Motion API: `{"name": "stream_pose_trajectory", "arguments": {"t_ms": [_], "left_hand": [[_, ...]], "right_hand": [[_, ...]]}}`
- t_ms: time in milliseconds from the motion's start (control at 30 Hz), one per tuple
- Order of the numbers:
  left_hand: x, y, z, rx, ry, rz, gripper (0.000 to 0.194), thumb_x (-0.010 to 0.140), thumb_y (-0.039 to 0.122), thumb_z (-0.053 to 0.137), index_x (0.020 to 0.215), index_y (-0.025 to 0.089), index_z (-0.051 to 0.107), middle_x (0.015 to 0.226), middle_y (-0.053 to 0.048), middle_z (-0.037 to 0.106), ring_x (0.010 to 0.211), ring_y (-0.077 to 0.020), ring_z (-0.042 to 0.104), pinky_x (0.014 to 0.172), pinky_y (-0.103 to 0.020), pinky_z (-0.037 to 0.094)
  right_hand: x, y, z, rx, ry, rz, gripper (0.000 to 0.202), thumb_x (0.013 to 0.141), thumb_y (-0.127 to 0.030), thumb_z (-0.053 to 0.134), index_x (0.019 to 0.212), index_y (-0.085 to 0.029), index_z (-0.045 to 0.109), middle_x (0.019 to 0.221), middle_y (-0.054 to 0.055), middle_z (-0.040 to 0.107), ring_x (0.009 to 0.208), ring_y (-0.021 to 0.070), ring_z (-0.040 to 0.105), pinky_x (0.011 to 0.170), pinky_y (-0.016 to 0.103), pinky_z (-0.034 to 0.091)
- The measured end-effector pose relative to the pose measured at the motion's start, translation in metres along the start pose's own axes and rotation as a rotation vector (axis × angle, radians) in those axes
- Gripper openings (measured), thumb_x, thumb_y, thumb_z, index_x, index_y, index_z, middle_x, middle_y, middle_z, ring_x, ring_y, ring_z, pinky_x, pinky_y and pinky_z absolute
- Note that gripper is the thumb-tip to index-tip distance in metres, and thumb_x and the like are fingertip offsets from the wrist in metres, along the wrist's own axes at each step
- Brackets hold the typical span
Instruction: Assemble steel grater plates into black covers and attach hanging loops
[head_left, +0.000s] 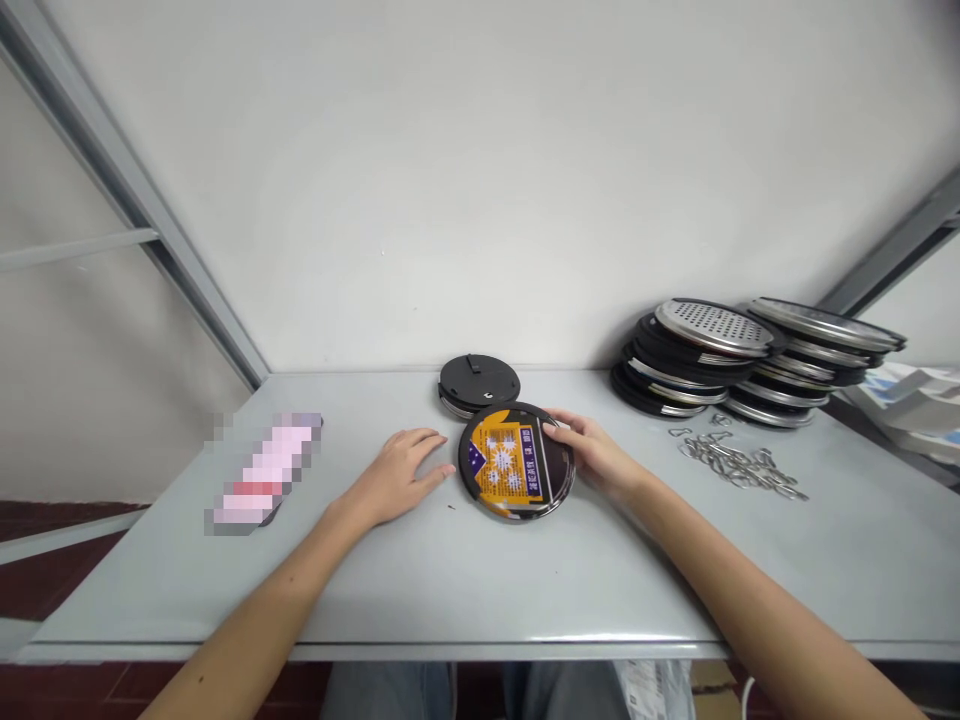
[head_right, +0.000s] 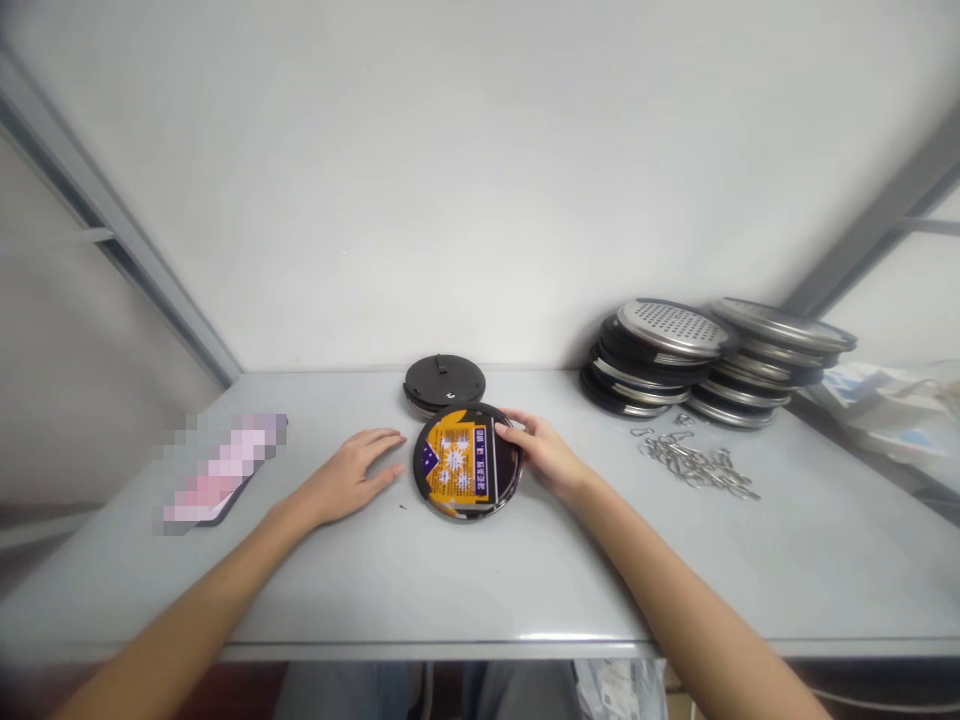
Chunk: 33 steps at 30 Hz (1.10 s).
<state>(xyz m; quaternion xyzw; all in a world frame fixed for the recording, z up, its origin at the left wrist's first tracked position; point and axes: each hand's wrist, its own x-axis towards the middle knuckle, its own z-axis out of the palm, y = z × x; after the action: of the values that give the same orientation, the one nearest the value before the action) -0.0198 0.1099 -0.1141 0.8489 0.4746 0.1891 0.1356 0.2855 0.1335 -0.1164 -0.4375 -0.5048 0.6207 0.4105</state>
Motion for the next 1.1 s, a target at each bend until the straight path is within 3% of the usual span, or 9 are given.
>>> {"name": "stream_pose_trajectory", "arguments": {"t_ms": [133,300,400,533,667,767,867,967,1100], "left_hand": [[-0.001,-0.002,-0.001,-0.014,0.0,-0.015,0.049,0.095,0.053,0.04,0.13,0.021,0.055,0.135,-0.01,0.054,0.125,-0.0263,0.049,0.108,-0.044,0.037],[-0.002,-0.003,-0.001,0.011,-0.029,-0.017,0.048,0.094,0.052,0.042,0.127,0.021,0.056,0.135,-0.009,0.053,0.125,-0.0268,0.047,0.109,-0.044,0.037],[-0.002,-0.004,-0.001,0.013,-0.031,-0.025,0.047,0.094,0.052,0.042,0.127,0.021,0.057,0.135,-0.009,0.053,0.126,-0.0276,0.047,0.109,-0.044,0.036],[-0.001,-0.006,-0.001,0.012,-0.035,-0.03,0.046,0.094,0.051,0.043,0.127,0.022,0.056,0.135,-0.008,0.052,0.126,-0.0278,0.046,0.109,-0.044,0.037],[-0.001,-0.006,-0.002,0.011,-0.046,-0.042,0.044,0.094,0.048,0.044,0.128,0.022,0.056,0.136,-0.008,0.052,0.126,-0.0272,0.046,0.108,-0.044,0.037],[-0.002,-0.006,-0.002,0.019,-0.044,-0.036,0.043,0.094,0.047,0.045,0.127,0.022,0.056,0.136,-0.008,0.053,0.126,-0.027,0.047,0.108,-0.043,0.038],[-0.002,-0.006,-0.001,0.022,-0.033,-0.031,0.042,0.093,0.047,0.046,0.126,0.022,0.057,0.136,-0.008,0.053,0.126,-0.0271,0.047,0.107,-0.043,0.038],[-0.002,-0.006,-0.001,0.023,-0.028,-0.035,0.042,0.093,0.046,0.046,0.126,0.022,0.057,0.135,-0.008,0.054,0.125,-0.0269,0.048,0.107,-0.043,0.039],[-0.001,-0.007,-0.001,0.03,-0.037,-0.031,0.042,0.094,0.046,0.046,0.126,0.022,0.057,0.136,-0.008,0.053,0.126,-0.0264,0.048,0.108,-0.043,0.039]], "right_hand": [[0.001,-0.008,-0.014,0.121,0.091,0.014,0.026,0.078,-0.041,0.067,0.092,-0.019,0.068,0.097,0.008,0.075,0.087,0.0259,0.072,0.078,0.038,0.059],[0.003,-0.015,-0.028,0.182,0.263,-0.092,0.029,0.082,-0.049,0.058,0.094,-0.024,0.065,0.098,0.005,0.075,0.096,0.0291,0.069,0.08,0.044,0.058],[0.004,-0.015,-0.029,0.161,0.321,-0.219,0.027,0.081,-0.048,0.063,0.096,-0.026,0.063,0.099,0.002,0.074,0.098,0.0271,0.068,0.078,0.041,0.058],[0.008,-0.012,-0.027,0.262,0.378,-0.257,0.026,0.079,-0.044,0.069,0.097,-0.027,0.063,0.1,0.0,0.072,0.09,0.0215,0.068,0.072,0.034,0.058],[0.013,-0.01,-0.034,0.332,0.575,-0.418,0.034,0.075,-0.045,0.073,0.099,-0.023,0.064,0.096,0.001,0.07,0.078,0.0161,0.066,0.068,0.03,0.056],[0.014,-0.009,-0.041,0.088,0.786,-0.675,0.039,0.077,-0.043,0.071,0.107,-0.021,0.064,0.101,0.005,0.069,0.084,0.0174,0.066,0.079,0.035,0.054],[0.011,-0.005,-0.043,-0.437,0.928,-0.825,0.038,0.082,-0.036,0.065,0.116,-0.018,0.064,0.107,0.008,0.07,0.095,0.0224,0.066,0.09,0.04,0.051],[0.01,0.004,-0.043,-0.899,0.896,-0.808,0.036,0.086,-0.029,0.059,0.121,-0.02,0.064,0.109,0.008,0.071,0.097,0.0254,0.067,0.088,0.04,0.051],[0.014,0.015,-0.043,-1.245,0.751,-0.785,0.034,0.09,-0.026,0.052,0.122,-0.021,0.064,0.118,0.008,0.069,0.104,0.0262,0.066,0.087,0.038,0.053]]}}
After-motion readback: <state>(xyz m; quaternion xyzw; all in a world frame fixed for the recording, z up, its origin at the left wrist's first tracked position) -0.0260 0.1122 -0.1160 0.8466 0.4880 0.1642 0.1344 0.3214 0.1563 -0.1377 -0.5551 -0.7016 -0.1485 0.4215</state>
